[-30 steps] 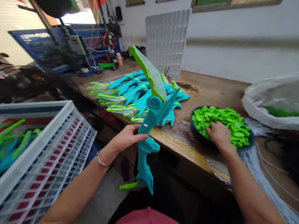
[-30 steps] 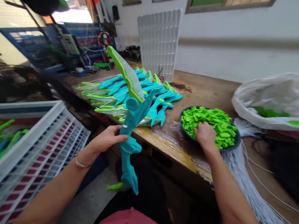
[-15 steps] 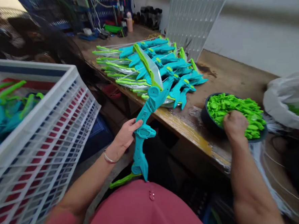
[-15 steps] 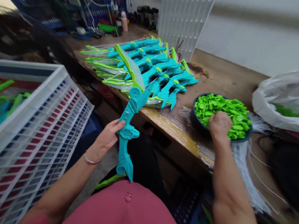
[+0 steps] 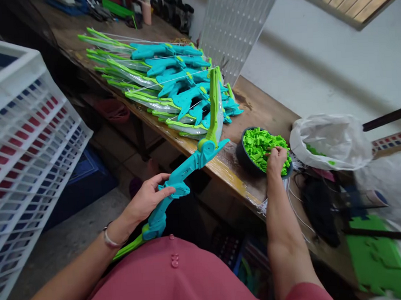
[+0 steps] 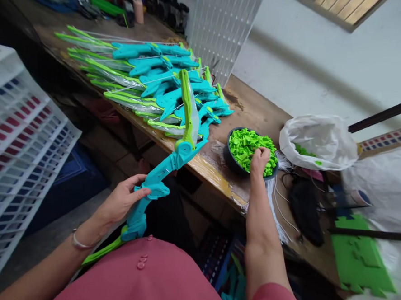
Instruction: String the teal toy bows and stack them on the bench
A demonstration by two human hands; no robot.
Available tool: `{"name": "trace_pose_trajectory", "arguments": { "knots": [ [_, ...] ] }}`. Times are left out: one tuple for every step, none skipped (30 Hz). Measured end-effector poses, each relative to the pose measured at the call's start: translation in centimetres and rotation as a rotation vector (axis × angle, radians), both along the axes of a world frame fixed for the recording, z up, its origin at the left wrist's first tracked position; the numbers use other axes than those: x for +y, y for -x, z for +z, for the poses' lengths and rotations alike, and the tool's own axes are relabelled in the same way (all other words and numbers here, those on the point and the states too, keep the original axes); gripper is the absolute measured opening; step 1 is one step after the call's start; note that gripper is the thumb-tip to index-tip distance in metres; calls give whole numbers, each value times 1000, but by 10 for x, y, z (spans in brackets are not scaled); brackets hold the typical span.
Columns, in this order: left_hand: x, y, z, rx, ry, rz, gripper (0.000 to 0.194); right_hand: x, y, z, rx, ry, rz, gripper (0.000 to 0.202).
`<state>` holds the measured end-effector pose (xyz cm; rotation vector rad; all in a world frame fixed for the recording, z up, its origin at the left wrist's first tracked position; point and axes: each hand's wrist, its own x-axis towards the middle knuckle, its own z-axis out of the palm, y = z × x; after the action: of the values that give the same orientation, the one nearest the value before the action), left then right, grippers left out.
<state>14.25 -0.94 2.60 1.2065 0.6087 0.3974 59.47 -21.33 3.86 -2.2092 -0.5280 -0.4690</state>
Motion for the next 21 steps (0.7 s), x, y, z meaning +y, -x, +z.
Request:
{"name": "trace_pose_trajectory", "arguments": {
  "knots": [
    [0, 0, 0, -1, -15, -1, 40, 1, 0, -1, 40, -65, -1, 16],
    [0, 1, 1, -1, -24, 6, 40, 2, 1, -2, 81, -131, -9, 13],
    [1, 1, 2, -2, -31, 20, 40, 4, 1, -2, 118, -193, -17, 11],
    [3, 1, 4, -8, -32, 38, 39, 6, 3, -2, 147, -244, -16, 11],
    [6, 1, 6, -24, -26, 65, 40, 8, 4, -1, 170, -289, -15, 14],
    [9, 0, 10, -51, -15, 91, 40, 9, 6, 1, 188, -328, -13, 18],
    [13, -1, 15, -90, 1, 115, 41, 10, 8, 3, 198, -362, -13, 21],
    [17, -4, 21, -139, 21, 140, 41, 11, 11, 6, 203, -390, -12, 24],
    [20, -6, 28, -196, 44, 168, 42, 12, 14, 9, 203, -412, -9, 25],
    [23, -9, 33, -253, 69, 196, 42, 13, 19, 11, 202, -429, -2, 26],
    [24, -12, 38, -307, 91, 225, 43, 16, 26, 14, 203, -439, 12, 27],
    [25, -15, 41, -353, 111, 253, 43, 19, 36, 16, 210, -443, 34, 27],
    [25, -18, 42, -388, 125, 280, 44, 23, 50, 18, 222, -443, 63, 27],
    [23, -20, 40, -405, 129, 293, 44, 27, 67, 20, 238, -433, 109, 28],
    [21, -21, 36, -403, 120, 297, 43, 32, 88, 22, 257, -411, 177, 29],
    [18, -21, 31, -385, 102, 293, 42, 38, 114, 25, 276, -385, 258, 30],
    [15, -20, 25, -361, 83, 281, 41, 44, 142, 27, 304, -328, 390, 28],
    [12, -19, 19, -332, 67, 261, 40, 49, 171, 30, 338, -274, 522, 24],
    [8, -17, 13, -302, 56, 237, 40, 55, 201, 33, 410, -228, 653, 21],
    [5, -15, 8, -271, 48, 209, 40, 61, 230, 34, 511, -225, 761, 21],
    [2, -12, 4, -244, 41, 186, 40, 65, 256, 35, 603, -258, 844, 23]
  ]
}}
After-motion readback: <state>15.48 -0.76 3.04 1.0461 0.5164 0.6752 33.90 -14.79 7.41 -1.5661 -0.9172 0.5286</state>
